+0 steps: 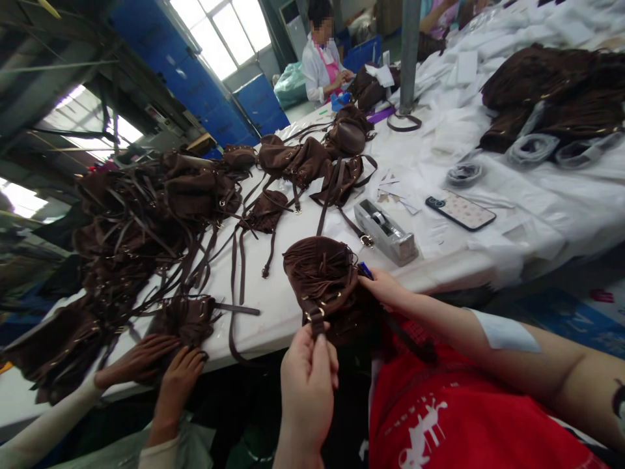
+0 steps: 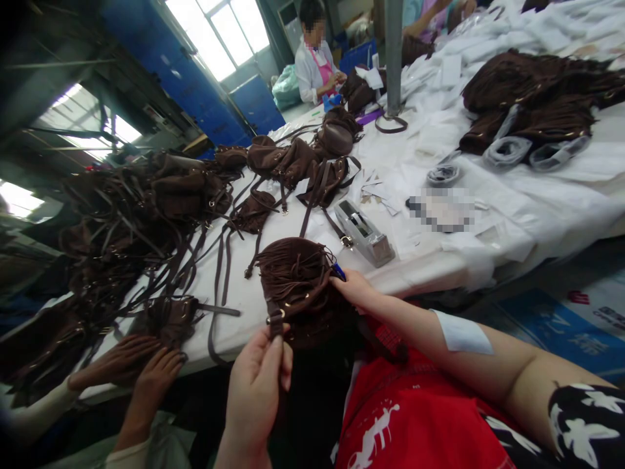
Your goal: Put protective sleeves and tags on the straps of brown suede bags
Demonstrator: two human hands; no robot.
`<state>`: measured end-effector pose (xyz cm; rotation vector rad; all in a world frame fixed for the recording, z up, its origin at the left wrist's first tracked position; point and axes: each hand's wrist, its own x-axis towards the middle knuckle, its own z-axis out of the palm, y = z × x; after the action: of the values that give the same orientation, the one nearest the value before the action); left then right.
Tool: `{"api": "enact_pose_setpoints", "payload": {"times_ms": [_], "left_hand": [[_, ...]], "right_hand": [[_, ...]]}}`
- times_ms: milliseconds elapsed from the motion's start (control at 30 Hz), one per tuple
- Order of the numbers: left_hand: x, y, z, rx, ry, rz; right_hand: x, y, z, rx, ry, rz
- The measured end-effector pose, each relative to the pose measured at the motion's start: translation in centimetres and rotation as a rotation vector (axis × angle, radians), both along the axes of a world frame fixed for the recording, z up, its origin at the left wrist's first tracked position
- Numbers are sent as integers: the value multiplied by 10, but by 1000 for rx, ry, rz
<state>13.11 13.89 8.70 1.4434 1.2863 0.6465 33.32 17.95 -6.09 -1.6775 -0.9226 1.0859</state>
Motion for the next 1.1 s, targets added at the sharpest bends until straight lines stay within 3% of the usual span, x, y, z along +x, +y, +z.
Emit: {"api": "enact_pose_setpoints", "payload": {"times_ms": [233, 400, 533, 667, 800, 967, 1100], "left_hand": [[-13, 0, 3, -496, -319, -180], [-17, -5, 0, -569, -101, -325], [-26, -4, -2, -732, -286, -398], [-32, -1, -5, -754, -550, -378], [-31, -4, -7, -749, -650, -376], [-25, -9, -10, -710, -411, -371], [-21, -8, -13, -648, -230, -398]], "right_hand": [[-1, 1, 0, 1, 74, 39], [8, 3, 5, 16, 9, -60], [8, 6, 7, 3, -17, -25], [0, 5, 5, -17, 52, 33], [-3, 5, 9, -7, 21, 51], [-2, 22, 20, 6, -169, -15], [0, 37, 30, -84, -506, 81]]}}
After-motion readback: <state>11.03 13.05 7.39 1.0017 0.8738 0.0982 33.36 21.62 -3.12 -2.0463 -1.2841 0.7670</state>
